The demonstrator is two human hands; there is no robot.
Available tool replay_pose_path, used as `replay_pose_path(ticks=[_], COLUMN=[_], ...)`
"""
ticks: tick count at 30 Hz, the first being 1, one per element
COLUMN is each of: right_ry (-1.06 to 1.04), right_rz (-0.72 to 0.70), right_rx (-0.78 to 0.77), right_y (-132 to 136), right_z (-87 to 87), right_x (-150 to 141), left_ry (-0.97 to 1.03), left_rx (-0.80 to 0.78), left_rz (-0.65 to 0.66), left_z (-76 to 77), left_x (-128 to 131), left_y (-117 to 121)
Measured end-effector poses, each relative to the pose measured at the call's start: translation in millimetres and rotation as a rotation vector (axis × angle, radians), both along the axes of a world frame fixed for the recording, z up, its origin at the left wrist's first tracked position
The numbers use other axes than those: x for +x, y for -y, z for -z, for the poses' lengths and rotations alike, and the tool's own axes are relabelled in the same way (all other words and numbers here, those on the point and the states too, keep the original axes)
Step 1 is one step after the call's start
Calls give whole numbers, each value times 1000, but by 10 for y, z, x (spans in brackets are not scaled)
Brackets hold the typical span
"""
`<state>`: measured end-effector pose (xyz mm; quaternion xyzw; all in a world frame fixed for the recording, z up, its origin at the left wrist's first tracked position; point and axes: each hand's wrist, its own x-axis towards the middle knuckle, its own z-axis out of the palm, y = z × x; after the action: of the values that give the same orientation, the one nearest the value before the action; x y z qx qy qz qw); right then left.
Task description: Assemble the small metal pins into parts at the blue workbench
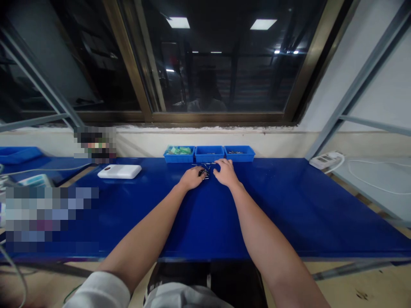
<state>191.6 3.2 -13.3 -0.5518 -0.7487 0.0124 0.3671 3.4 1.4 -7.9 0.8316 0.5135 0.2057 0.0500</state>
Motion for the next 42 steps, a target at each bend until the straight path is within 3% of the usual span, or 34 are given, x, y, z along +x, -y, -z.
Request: replay_pose_path(ticks=[6, 16, 24, 42], right_ry=[147, 118, 138, 92], right_rz=[-61, -212, -137, -172], right_rx=[-190, -142, -96, -97], right_y=[5, 4, 0, 18], right_z=[87, 13, 68, 14], right_x=[-88, -83, -131, -132], left_ry=[-8, 5, 21, 83], left_rx=[-26, -63, -43, -36], left_rz=[-14, -24, -31, -34], left_z=[-46, -76, -44, -24], left_x=[24, 71, 75, 87], left_y=[44, 99, 42, 25])
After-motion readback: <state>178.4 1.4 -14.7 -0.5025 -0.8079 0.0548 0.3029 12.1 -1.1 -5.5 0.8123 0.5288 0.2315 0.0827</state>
